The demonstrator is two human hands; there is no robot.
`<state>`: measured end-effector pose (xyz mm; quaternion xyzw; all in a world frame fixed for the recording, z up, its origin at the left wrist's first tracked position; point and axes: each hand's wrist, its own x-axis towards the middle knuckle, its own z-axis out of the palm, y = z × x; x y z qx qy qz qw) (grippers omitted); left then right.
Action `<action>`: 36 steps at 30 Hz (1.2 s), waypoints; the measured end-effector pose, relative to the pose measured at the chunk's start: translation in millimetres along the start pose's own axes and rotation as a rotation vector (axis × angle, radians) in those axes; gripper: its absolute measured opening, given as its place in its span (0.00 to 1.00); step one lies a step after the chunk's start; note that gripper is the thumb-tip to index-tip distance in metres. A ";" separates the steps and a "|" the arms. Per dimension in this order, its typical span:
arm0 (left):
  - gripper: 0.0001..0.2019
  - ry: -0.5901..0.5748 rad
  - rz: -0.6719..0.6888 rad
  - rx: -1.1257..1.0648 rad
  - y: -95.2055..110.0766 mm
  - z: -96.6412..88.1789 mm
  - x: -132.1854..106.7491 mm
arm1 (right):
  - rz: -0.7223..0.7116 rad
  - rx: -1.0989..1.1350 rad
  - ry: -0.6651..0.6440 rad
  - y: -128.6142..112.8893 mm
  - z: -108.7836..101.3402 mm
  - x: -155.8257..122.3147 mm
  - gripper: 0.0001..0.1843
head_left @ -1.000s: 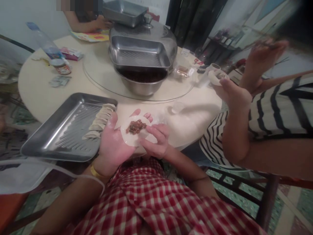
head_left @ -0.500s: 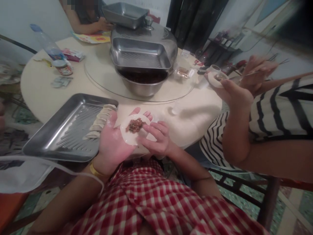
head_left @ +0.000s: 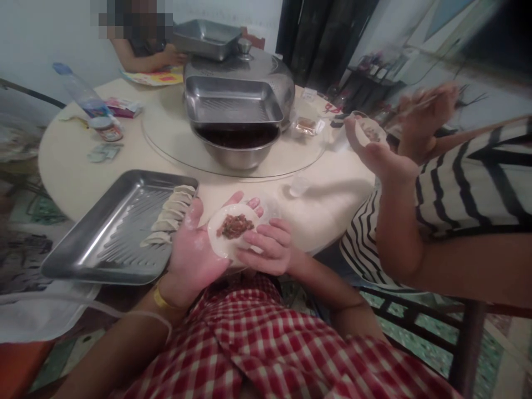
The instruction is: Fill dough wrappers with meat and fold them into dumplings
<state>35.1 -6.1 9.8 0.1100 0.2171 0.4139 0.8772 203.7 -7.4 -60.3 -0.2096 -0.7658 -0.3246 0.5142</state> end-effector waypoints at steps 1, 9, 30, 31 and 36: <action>0.36 0.007 -0.002 0.011 -0.2 -0.1 0.3 | 0.008 -0.002 -0.004 -0.8 0.3 0.6 0.04; 0.34 0.009 -0.016 0.055 1.3 0.8 -1.6 | -0.025 -0.022 -0.056 5.0 -5.1 6.3 0.06; 0.33 0.063 0.015 0.027 -1.5 8.3 2.4 | -0.012 -0.080 -0.003 8.2 -1.5 -2.2 0.06; 0.33 0.060 0.015 0.019 -1.8 7.2 2.8 | 0.005 -0.075 0.014 7.5 -0.6 -3.4 0.07; 0.34 0.049 0.039 -0.011 -2.5 1.3 4.7 | 0.039 -0.054 0.000 4.3 2.4 -6.7 0.09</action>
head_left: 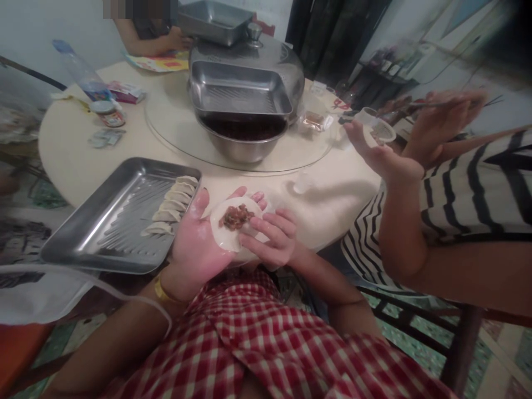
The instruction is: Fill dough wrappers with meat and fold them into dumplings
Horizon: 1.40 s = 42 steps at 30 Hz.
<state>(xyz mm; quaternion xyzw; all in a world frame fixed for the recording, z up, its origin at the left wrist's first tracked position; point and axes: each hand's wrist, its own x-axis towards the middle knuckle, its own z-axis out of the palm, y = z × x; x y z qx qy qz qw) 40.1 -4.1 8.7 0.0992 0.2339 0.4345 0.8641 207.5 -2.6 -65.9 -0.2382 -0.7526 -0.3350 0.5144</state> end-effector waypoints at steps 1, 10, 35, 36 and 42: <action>0.34 -0.009 0.001 -0.001 0.3 -0.8 0.3 | -0.005 0.002 -0.021 0.0 0.0 0.1 0.09; 0.33 0.008 0.013 -0.004 5.0 2.5 -3.2 | 0.006 0.048 -0.074 6.9 -3.6 3.6 0.08; 0.21 0.027 -0.026 0.169 -8.6 5.3 -4.7 | 0.028 0.122 -0.083 -2.9 -10.5 15.3 0.05; 0.20 0.036 -0.006 0.186 -10.0 4.7 -4.4 | 0.033 0.105 -0.045 -5.9 -8.9 16.1 0.04; 0.22 0.065 0.103 0.292 -15.8 -0.6 -4.6 | 0.159 0.130 -0.011 -18.7 -1.1 18.4 0.04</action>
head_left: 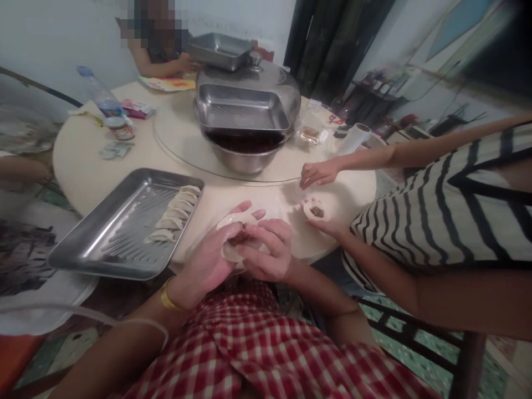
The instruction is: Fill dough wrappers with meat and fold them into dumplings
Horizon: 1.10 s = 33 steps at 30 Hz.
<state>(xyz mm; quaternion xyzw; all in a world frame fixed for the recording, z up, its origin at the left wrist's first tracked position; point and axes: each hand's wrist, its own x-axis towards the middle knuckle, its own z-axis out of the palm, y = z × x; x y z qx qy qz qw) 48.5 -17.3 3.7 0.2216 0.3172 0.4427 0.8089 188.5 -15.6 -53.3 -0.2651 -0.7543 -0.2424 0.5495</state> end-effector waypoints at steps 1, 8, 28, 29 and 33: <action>0.23 0.001 0.008 0.013 -1.0 -1.4 0.2 | 0.018 0.007 -0.006 -1.2 0.4 0.3 0.05; 0.18 0.017 0.086 0.109 -7.9 -10.9 6.0 | 0.076 0.060 -0.019 -5.5 0.1 2.8 0.08; 0.13 0.034 0.111 0.144 -20.0 -9.9 0.7 | 0.622 0.175 -0.027 -18.5 8.5 5.9 0.15; 0.14 0.047 0.103 0.140 -20.0 -9.7 0.8 | 0.640 0.190 -0.048 -18.4 8.9 4.9 0.15; 0.21 0.051 0.083 0.145 -19.4 -9.8 0.5 | 0.727 0.239 -0.120 -16.5 9.1 1.6 0.18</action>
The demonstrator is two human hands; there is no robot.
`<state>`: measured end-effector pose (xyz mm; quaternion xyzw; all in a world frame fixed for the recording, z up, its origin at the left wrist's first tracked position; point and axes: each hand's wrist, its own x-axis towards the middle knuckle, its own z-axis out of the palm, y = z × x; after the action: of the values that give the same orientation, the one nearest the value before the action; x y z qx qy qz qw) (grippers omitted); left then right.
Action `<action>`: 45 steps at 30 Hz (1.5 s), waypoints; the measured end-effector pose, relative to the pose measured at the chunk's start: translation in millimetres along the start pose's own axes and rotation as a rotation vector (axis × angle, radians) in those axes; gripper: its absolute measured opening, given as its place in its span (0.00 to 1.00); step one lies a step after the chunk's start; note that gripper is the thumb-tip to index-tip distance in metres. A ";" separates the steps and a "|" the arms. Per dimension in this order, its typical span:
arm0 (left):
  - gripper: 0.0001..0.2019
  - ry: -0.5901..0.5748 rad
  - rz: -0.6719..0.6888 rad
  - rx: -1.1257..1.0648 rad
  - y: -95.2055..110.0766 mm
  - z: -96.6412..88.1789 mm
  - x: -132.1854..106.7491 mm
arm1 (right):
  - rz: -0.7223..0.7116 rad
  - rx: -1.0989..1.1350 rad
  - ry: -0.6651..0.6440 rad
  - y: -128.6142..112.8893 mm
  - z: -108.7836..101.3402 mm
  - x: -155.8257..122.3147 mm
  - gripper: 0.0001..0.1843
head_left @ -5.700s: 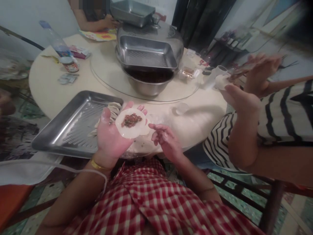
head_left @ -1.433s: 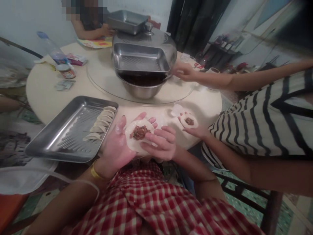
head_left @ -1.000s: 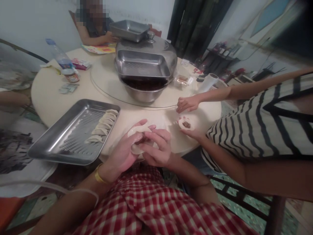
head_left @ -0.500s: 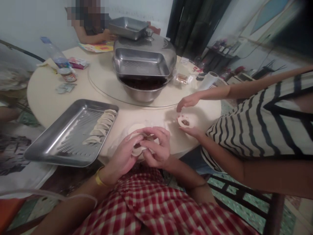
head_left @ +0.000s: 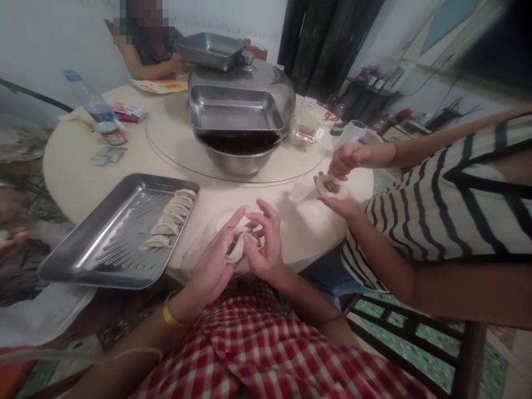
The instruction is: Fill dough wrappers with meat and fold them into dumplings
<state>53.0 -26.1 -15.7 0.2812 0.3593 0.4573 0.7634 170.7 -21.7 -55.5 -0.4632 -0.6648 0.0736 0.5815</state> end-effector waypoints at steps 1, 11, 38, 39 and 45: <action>0.22 -0.001 0.012 0.013 0.1 -0.3 -0.2 | 0.019 0.016 -0.024 1.4 -0.3 0.3 0.18; 0.37 -0.039 0.121 0.162 -5.0 -8.6 3.9 | 0.124 0.229 -0.249 7.5 1.6 10.0 0.10; 0.13 0.022 1.222 1.630 11.5 -77.9 -8.8 | 1.032 1.008 -0.278 -2.8 10.5 6.7 0.19; 0.11 0.024 1.218 1.655 13.8 -78.7 -9.2 | 1.026 0.998 -0.298 -3.5 9.9 6.6 0.19; 0.05 -0.021 1.183 1.747 22.9 -84.7 -13.8 | 0.985 0.894 -0.380 -3.8 4.9 6.2 0.18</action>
<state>-31.1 -20.2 -43.7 0.8677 0.3628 0.3368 -0.0459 165.2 -17.3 -50.3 -0.4062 -0.3732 0.6760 0.4886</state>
